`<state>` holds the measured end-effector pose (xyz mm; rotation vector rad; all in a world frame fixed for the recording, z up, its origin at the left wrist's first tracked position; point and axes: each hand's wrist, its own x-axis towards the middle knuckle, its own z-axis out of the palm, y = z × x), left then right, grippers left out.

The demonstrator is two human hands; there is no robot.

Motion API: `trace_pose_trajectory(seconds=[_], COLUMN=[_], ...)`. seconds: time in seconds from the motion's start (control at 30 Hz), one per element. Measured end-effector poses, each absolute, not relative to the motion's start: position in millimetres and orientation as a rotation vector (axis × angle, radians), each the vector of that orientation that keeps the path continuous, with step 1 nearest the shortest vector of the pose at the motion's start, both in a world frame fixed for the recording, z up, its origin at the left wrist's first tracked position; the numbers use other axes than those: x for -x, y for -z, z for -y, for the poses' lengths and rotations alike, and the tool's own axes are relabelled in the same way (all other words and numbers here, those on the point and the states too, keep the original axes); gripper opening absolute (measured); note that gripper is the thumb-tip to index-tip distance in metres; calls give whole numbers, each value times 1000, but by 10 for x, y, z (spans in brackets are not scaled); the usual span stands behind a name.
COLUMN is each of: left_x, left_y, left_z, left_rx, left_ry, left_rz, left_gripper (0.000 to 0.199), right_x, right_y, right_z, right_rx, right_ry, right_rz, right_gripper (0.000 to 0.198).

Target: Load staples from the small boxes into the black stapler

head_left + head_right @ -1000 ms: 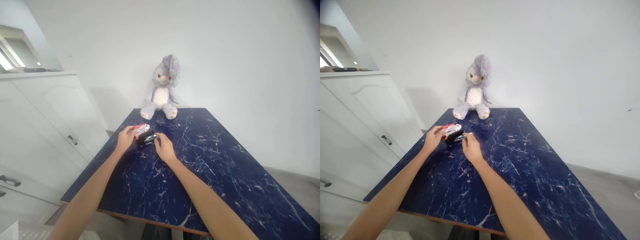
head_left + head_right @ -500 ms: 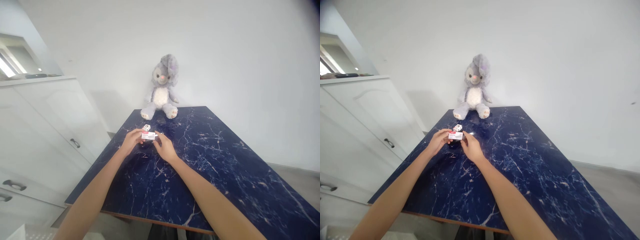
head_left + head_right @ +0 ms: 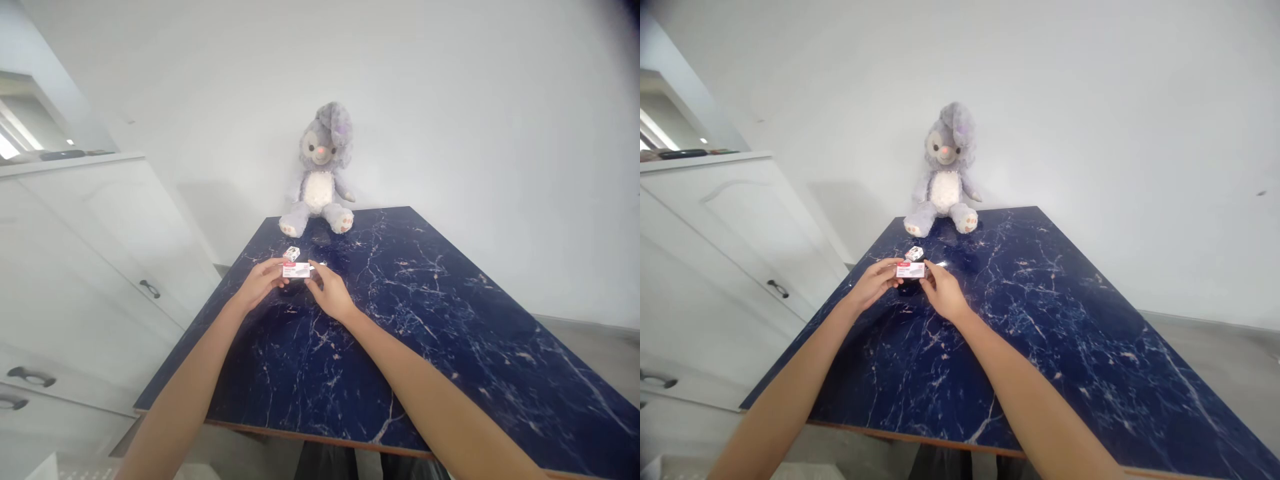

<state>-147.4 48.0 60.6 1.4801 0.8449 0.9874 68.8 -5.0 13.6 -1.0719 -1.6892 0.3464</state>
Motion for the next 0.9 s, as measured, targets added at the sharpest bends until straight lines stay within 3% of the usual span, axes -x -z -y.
trace_pose_trajectory(seconds=[0.2,0.9], left_x=[1477,1612], left_y=[-640,-622], left_z=[-470,-595], left_rx=[-1459,-1377], left_ry=[-930,-1074], left_rz=[-875,-991], left_gripper=[39,33], right_x=[-684,-675], right_y=[-123,-182], right_z=[48,71], right_rx=[1041,1062], right_ry=[-446,-543], right_rz=[1628,1594], right_gripper=[56,36])
